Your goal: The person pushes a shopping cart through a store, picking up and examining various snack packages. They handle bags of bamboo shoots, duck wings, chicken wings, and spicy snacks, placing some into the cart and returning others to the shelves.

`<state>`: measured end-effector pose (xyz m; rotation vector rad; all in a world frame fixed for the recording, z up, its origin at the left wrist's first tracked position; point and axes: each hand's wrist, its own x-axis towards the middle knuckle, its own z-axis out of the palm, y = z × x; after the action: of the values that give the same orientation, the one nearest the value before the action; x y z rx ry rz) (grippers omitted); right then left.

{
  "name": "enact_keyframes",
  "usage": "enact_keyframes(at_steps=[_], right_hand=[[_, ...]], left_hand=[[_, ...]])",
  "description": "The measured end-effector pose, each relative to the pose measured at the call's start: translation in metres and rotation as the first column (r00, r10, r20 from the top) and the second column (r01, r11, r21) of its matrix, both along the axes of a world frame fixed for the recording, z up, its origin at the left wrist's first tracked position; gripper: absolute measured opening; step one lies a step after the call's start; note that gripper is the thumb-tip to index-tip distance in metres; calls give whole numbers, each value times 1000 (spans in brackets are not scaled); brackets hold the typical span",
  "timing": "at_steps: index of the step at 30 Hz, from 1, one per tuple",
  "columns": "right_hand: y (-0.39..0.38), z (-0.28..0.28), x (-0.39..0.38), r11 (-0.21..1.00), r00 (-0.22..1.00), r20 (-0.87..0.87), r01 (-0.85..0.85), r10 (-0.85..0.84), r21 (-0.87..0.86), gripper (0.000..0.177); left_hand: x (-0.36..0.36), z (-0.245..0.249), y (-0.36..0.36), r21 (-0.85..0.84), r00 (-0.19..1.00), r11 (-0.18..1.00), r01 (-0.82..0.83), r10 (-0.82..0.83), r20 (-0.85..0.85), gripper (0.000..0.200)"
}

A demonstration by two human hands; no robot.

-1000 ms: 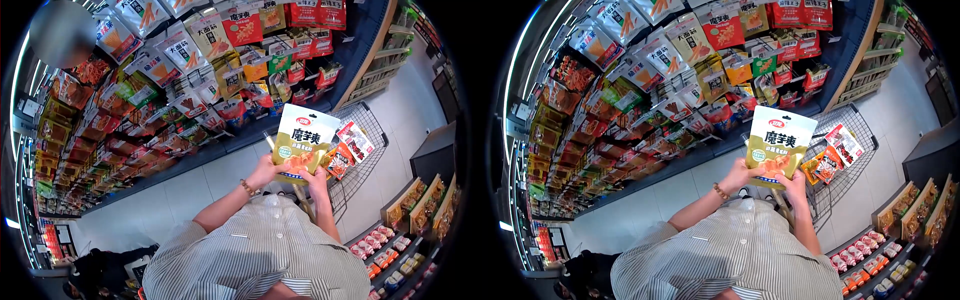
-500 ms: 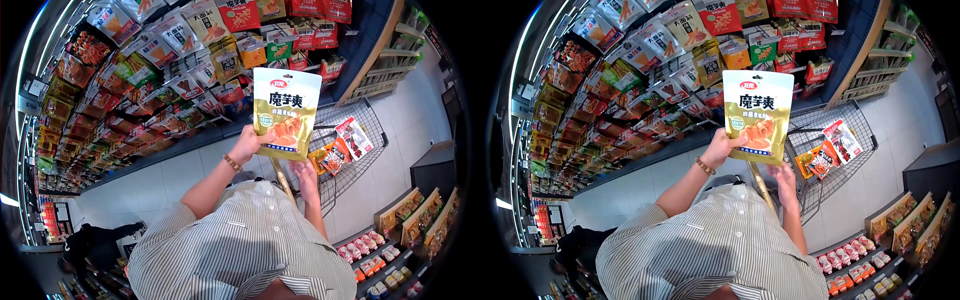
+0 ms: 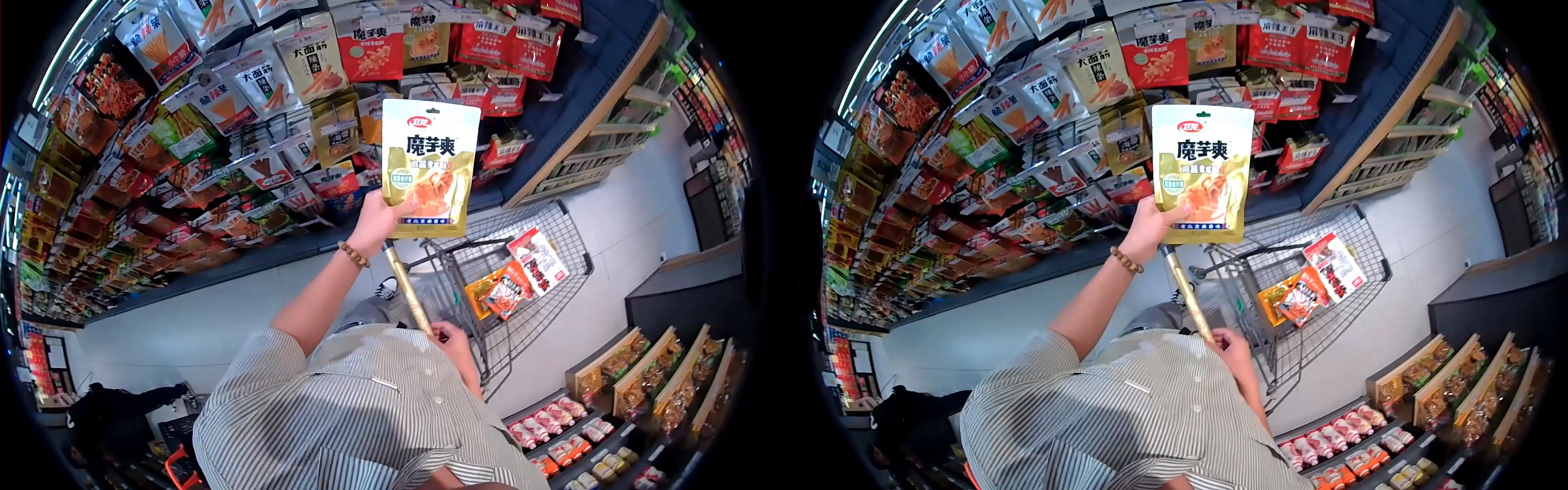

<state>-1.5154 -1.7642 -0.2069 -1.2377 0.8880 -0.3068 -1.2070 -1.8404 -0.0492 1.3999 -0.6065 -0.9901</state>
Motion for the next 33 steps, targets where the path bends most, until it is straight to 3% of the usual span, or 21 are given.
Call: enact_keyframes(at_steps=[1, 8, 9, 10, 13, 15, 18, 19, 22, 23, 26, 33], right_hand=[[-3, -3, -1, 999, 1000, 7, 6, -5, -39, 29], [-17, 17, -14, 998, 977, -208, 30, -42, -63, 21], [-15, 28, -13, 992, 959, -253, 127, -129, -26, 22], [-15, 35, -13, 975, 931, -300, 222, -210, 7, 23], [-12, 42, -11, 955, 880, -379, 296, -286, -34, 27], [5, 19, -17, 897, 826, -374, 441, -421, -34, 30], [13, 11, -19, 841, 711, -478, 527, -516, -124, 31], [11, 20, -12, 825, 647, -526, 516, -552, -230, 31], [18, 11, -13, 805, 599, -542, 497, -589, -325, 30], [20, 9, -13, 783, 576, -535, 512, -618, -352, 31], [19, -3, -15, 745, 548, -507, 530, -665, -404, 31], [7, 7, -2, 739, 525, -520, 482, -674, -471, 29]], left_hand=[[8, -1, -12, -10, 1000, 1000, -2, 2, -21, 24], [69, -6, -110, -39, 999, 999, -25, 27, 38, 27], [78, -17, -127, -122, 1000, 992, -22, 21, -9, 26], [84, -5, -136, -97, 999, 995, -7, 3, -38, 26], [105, -9, -173, -88, 998, 996, -10, 5, -63, 27], [117, -24, -198, -143, 980, 990, -6, 35, 198, 29], [132, -32, -227, -104, 947, 994, 22, 12, 320, 32], [134, -27, -231, -59, 931, 998, 12, 11, 364, 33], [137, -25, -246, -139, 941, 990, 24, 24, 337, 34], [139, -19, -246, -79, 933, 995, 62, -30, 358, 29], [136, -24, -252, -192, 963, 978, 81, -27, 269, 29], [138, -18, -253, -205, 970, 970, 131, -83, 228, 26]])
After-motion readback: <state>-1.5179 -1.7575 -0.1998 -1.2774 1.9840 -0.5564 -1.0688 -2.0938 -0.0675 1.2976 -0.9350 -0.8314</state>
